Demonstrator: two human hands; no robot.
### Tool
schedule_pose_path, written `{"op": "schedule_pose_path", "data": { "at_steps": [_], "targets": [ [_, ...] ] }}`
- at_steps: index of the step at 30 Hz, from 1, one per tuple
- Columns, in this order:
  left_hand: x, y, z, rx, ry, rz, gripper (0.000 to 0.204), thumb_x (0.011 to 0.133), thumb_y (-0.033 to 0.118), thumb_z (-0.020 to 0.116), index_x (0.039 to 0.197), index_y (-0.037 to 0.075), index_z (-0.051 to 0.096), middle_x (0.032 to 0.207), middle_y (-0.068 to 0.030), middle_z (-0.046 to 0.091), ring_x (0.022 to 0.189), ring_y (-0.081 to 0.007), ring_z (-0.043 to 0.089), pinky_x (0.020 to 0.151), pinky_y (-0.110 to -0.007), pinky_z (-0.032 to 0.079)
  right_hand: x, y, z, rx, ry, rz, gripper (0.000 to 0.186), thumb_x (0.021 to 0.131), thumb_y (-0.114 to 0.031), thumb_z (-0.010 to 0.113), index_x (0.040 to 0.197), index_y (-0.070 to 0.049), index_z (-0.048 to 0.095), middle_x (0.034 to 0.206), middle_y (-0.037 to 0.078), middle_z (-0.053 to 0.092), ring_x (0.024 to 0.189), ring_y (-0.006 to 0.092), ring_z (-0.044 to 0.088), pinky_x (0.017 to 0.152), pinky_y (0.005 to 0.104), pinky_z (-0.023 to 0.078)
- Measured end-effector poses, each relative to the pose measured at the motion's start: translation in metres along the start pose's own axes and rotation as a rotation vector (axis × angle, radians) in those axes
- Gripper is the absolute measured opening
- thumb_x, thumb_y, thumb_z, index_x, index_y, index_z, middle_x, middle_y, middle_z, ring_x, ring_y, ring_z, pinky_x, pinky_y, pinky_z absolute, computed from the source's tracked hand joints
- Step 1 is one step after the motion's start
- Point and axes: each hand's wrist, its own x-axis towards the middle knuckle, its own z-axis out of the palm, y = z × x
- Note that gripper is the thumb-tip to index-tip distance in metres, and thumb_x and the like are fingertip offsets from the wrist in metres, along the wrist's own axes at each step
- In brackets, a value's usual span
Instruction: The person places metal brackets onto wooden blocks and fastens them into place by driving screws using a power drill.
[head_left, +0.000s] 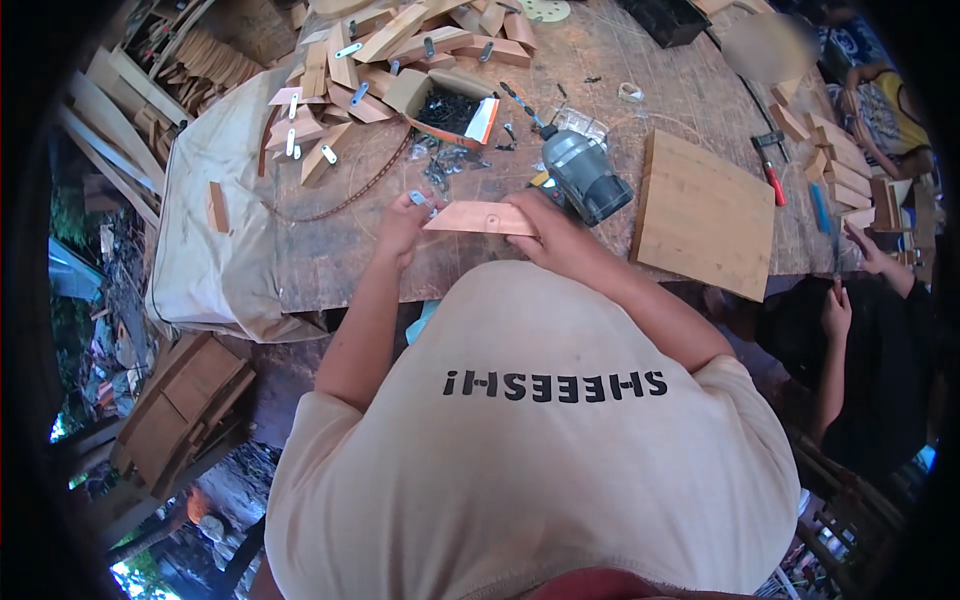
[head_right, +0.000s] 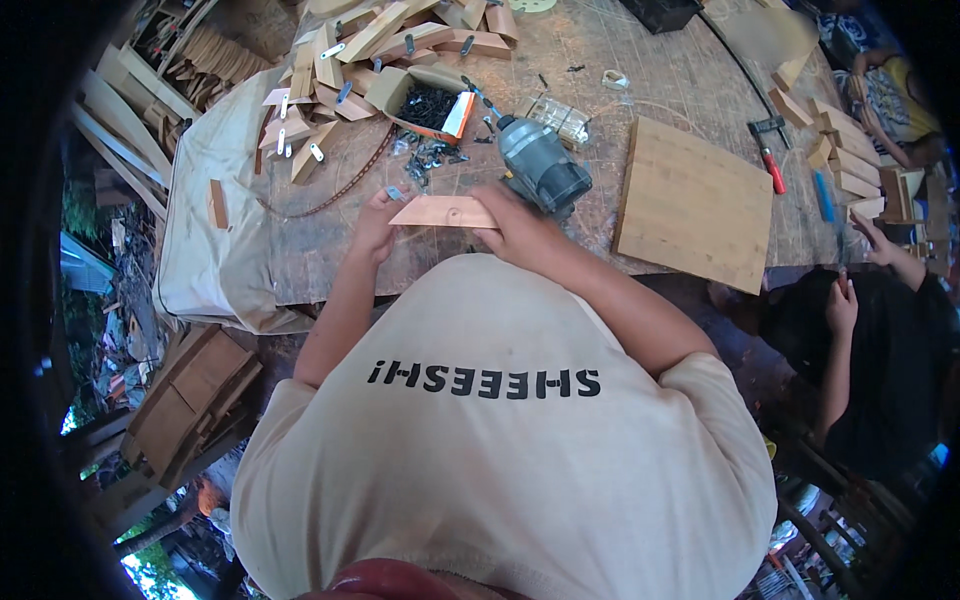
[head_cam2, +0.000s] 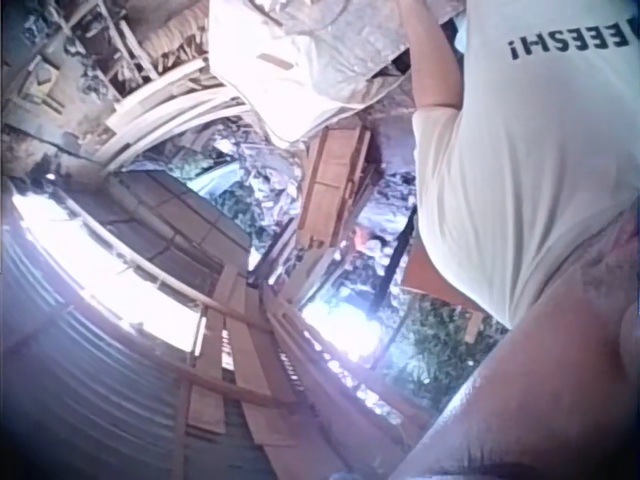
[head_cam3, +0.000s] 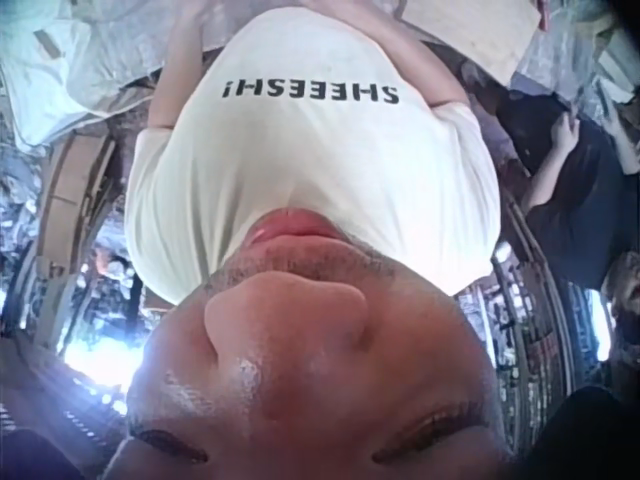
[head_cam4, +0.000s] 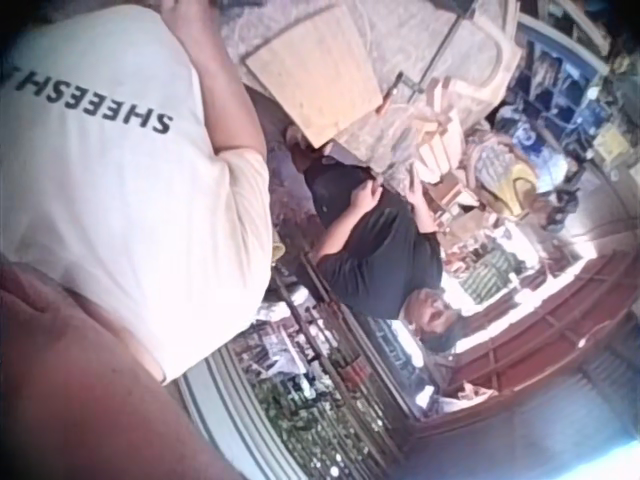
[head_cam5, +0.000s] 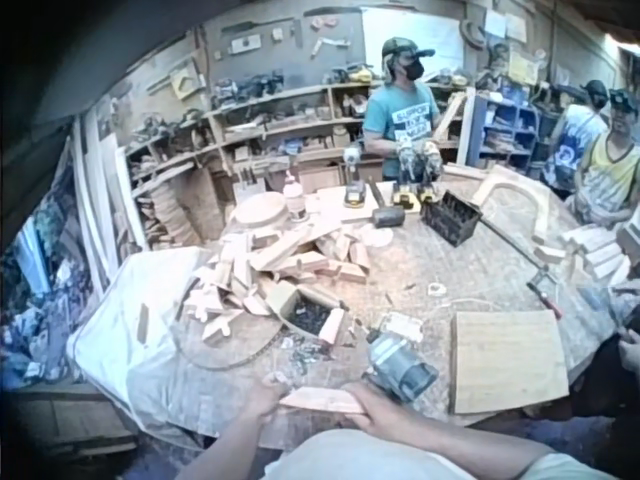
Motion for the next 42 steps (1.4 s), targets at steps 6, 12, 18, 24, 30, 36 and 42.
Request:
{"op": "schedule_pose_path", "data": {
  "at_steps": [6, 12, 18, 24, 30, 36, 42],
  "targets": [
    [0.01, -0.009, -0.005, -0.031, -0.05, 0.026, 0.022, 0.086, 0.004, 0.059, 0.108, -0.001, 0.054, 0.098, -0.0109, 0.064, 0.094, -0.0174, 0.062, 0.083, -0.027, 0.048, 0.001, -0.001, 0.0, -0.011, 0.055, -0.078, 0.041, 0.082, -0.004, 0.064, 0.119, -0.004, 0.045, 0.112, 0.014, 0.05, 0.106, 0.0292, 0.053, 0.088, 0.0361, 0.043],
    [0.004, -0.005, -0.002, 0.003, -0.025, 0.024, 0.023, 0.086, 0.005, 0.061, 0.108, 0.0, 0.055, 0.097, -0.0078, 0.064, 0.093, -0.0159, 0.062, 0.08, -0.027, 0.048, 0.003, -0.001, 0.0, 0.032, 0.052, -0.071, 0.046, 0.078, -0.004, 0.065, 0.119, -0.004, 0.045, 0.114, 0.016, 0.049, 0.107, 0.0337, 0.052, 0.091, 0.038, 0.043],
    [0.006, -0.013, -0.016, 0.115, 0.065, 0.039, 0.019, 0.088, 0.011, 0.062, 0.104, 0.004, 0.058, 0.087, -0.0029, 0.065, 0.074, -0.0095, 0.062, 0.061, -0.021, 0.048, 0.007, 0.035, 0.019, 0.129, -0.089, 0.082, 0.043, 0.083, -0.013, 0.066, 0.119, -0.003, 0.045, 0.112, 0.017, 0.052, 0.106, 0.0313, 0.054, 0.09, 0.0385, 0.043],
    [0.009, -0.015, -0.037, 0.25, 0.151, 0.068, 0.018, 0.092, 0.017, 0.057, 0.1, 0.003, 0.063, 0.082, -0.003, 0.064, 0.069, -0.0097, 0.061, 0.057, -0.02, 0.048, 0.018, 0.049, 0.034, 0.128, -0.228, 0.23, 0.04, 0.082, -0.016, 0.066, 0.115, -0.002, 0.049, 0.107, 0.019, 0.057, 0.101, 0.0317, 0.057, 0.087, 0.0391, 0.045],
    [-0.024, 0.018, -0.008, 0.749, 0.168, 0.662, 0.015, 0.089, 0.016, 0.059, 0.097, 0.007, 0.068, 0.083, -0.0043, 0.062, 0.078, -0.0168, 0.06, 0.065, -0.03, 0.048, 0.024, 0.075, 0.052, 0.047, -0.21, 0.162, 0.045, 0.081, -0.014, 0.067, 0.121, -0.002, 0.048, 0.11, 0.018, 0.057, 0.105, 0.0291, 0.057, 0.088, 0.0387, 0.045],
    [-0.034, -0.013, 0.028, 1.119, -0.121, 1.207, 0.024, 0.072, 0.009, 0.067, 0.095, 0.016, 0.069, 0.079, -0.004, 0.059, 0.076, -0.023, 0.058, 0.066, -0.036, 0.046, 0.039, 0.081, 0.07, 0.001, -0.057, -0.003, 0.039, 0.075, -0.014, 0.069, 0.11, -0.003, 0.057, 0.107, 0.019, 0.057, 0.101, 0.0363, 0.056, 0.087, 0.0414, 0.046],
    [-0.041, -0.037, 0.019, 1.176, -0.079, 1.265, 0.033, 0.068, 0.007, 0.066, 0.099, 0.017, 0.068, 0.082, -0.0027, 0.058, 0.078, -0.0222, 0.057, 0.064, -0.035, 0.046, 0.036, 0.085, 0.073, -0.112, -0.044, 0.011, 0.04, 0.073, -0.015, 0.071, 0.11, -0.006, 0.059, 0.111, 0.018, 0.055, 0.107, 0.0362, 0.052, 0.092, 0.0421, 0.042]
  ]
}}
